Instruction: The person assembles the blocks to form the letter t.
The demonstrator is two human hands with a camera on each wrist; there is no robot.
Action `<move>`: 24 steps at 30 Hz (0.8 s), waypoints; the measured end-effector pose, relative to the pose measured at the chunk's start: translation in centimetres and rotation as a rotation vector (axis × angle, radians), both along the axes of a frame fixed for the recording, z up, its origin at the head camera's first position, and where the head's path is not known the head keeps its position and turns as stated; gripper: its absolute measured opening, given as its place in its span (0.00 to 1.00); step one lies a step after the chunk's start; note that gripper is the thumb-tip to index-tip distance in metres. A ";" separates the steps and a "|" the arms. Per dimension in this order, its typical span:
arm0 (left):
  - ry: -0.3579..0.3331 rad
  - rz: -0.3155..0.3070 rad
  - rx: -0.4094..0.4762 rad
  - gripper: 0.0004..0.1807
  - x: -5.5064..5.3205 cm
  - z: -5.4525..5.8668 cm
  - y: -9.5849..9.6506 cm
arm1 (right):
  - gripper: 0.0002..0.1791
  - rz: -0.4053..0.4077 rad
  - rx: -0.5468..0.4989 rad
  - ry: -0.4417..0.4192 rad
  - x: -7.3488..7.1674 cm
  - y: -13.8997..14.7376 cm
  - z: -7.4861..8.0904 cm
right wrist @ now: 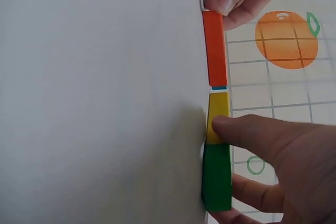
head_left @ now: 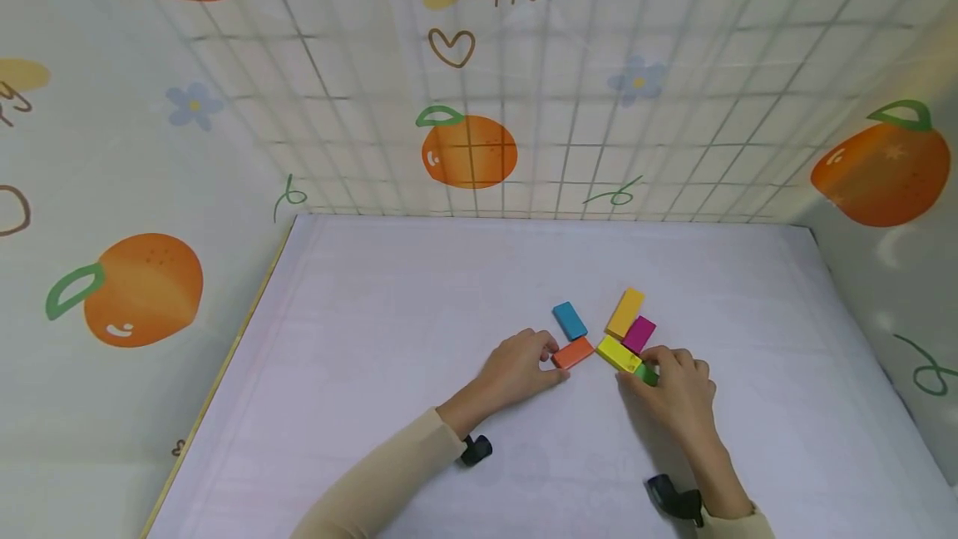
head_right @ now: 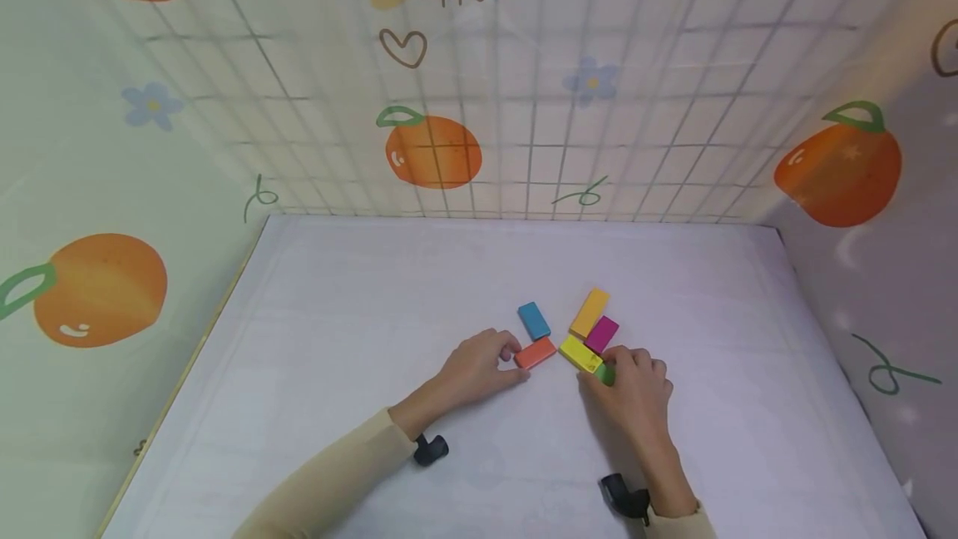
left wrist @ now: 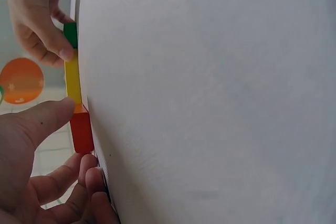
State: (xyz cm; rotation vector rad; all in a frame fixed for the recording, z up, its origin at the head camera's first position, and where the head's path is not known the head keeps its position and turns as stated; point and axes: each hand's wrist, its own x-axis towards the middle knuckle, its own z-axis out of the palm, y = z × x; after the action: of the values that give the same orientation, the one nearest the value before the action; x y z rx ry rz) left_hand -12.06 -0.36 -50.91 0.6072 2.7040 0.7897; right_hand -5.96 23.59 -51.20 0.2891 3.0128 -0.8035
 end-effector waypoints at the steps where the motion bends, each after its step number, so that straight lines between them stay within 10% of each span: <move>1: 0.001 -0.002 -0.002 0.21 0.0 0.0 0.0 | 0.30 -0.002 -0.002 -0.004 0.0 0.0 0.0; 24: 0.006 0.007 0.050 0.17 0.2 0.3 -0.1 | 0.29 -0.009 -0.004 0.039 0.0 0.0 0.1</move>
State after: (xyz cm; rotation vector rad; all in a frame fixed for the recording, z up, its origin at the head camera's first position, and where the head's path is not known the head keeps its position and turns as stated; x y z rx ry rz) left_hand -11.88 -0.50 -50.58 0.6126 2.7006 0.8603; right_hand -5.93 23.55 -51.05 0.2905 3.0478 -0.8259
